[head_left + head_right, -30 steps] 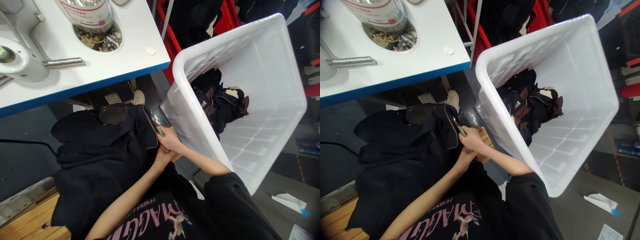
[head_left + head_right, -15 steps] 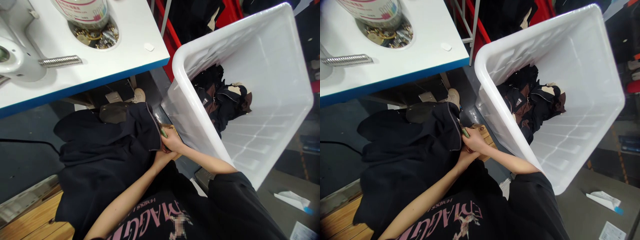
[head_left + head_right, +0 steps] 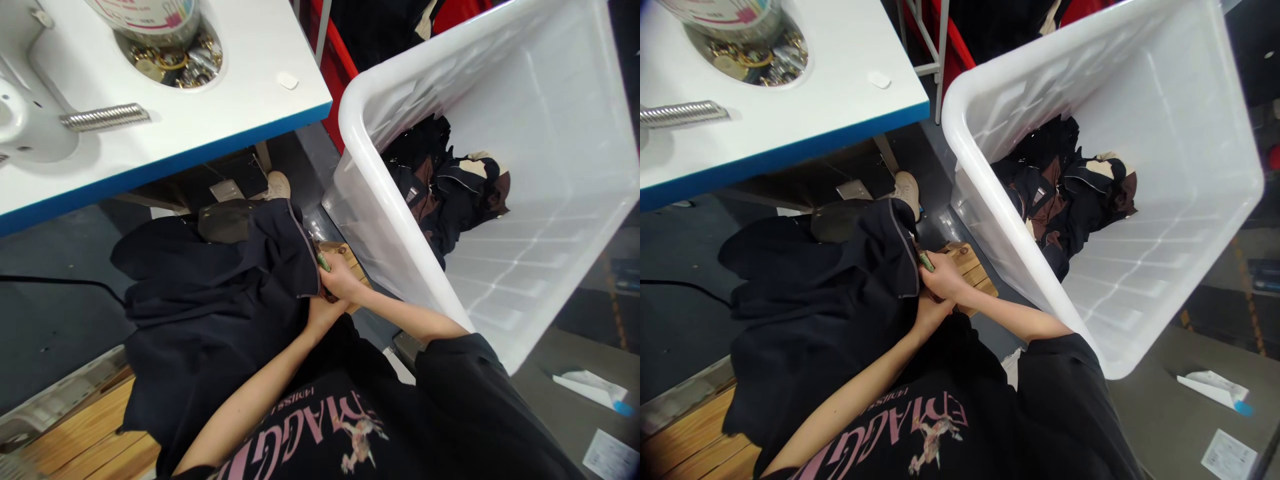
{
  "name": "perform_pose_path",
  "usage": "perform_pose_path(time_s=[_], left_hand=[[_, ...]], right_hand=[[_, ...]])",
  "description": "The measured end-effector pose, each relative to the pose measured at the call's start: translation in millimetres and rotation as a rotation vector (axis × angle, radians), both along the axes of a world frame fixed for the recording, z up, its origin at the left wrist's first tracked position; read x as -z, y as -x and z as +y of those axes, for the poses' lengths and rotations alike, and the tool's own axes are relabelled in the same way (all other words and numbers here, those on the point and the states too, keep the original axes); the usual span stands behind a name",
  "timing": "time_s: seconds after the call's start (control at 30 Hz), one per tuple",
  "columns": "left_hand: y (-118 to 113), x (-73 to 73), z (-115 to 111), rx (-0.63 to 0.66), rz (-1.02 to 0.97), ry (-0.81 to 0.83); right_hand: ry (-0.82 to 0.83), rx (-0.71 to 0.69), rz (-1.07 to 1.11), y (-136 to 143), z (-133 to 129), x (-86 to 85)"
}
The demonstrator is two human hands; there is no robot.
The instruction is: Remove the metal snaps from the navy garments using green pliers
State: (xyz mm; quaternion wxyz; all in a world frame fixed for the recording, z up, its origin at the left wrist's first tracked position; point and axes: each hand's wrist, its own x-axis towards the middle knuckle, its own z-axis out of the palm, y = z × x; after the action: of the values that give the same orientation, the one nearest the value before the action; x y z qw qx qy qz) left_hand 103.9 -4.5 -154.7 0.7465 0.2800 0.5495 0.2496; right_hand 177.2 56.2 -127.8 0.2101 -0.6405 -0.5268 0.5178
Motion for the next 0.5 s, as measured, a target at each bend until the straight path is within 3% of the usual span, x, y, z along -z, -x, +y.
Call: perform_pose_path(time_s=[0.07, 0.13, 0.23, 0.3, 0.33, 0.4, 0.5], left_hand=[[1, -3.3, 3, 0.029, 0.007, -0.004], [9, -15.7, 8, 0.100, -0.037, -0.012], [38, -54.9, 17, 0.319, -0.139, -0.056], [65, -87.0, 24, 0.653, -0.077, -0.153], [78, -101.0, 29, 0.719, -0.014, -0.186], [98, -119.9, 39, 0.517, 0.230, -0.343], [107, -122.1, 53, 0.225, 0.662, -0.598]], right_hand=[[-0.015, 0.011, -0.047, 2, -1, -2.7], [-0.043, -0.015, -0.085, 2, 0, -10.4], [-0.133, -0.119, -0.186, -5, 1, -29.7], [-0.230, -0.173, -0.286, -11, 2, -44.2], [-0.276, -0.186, -0.339, -14, 1, -50.9], [-0.344, -0.202, -0.423, -17, -2, -61.9], [-0.383, -0.206, -0.489, -15, -9, -71.2]])
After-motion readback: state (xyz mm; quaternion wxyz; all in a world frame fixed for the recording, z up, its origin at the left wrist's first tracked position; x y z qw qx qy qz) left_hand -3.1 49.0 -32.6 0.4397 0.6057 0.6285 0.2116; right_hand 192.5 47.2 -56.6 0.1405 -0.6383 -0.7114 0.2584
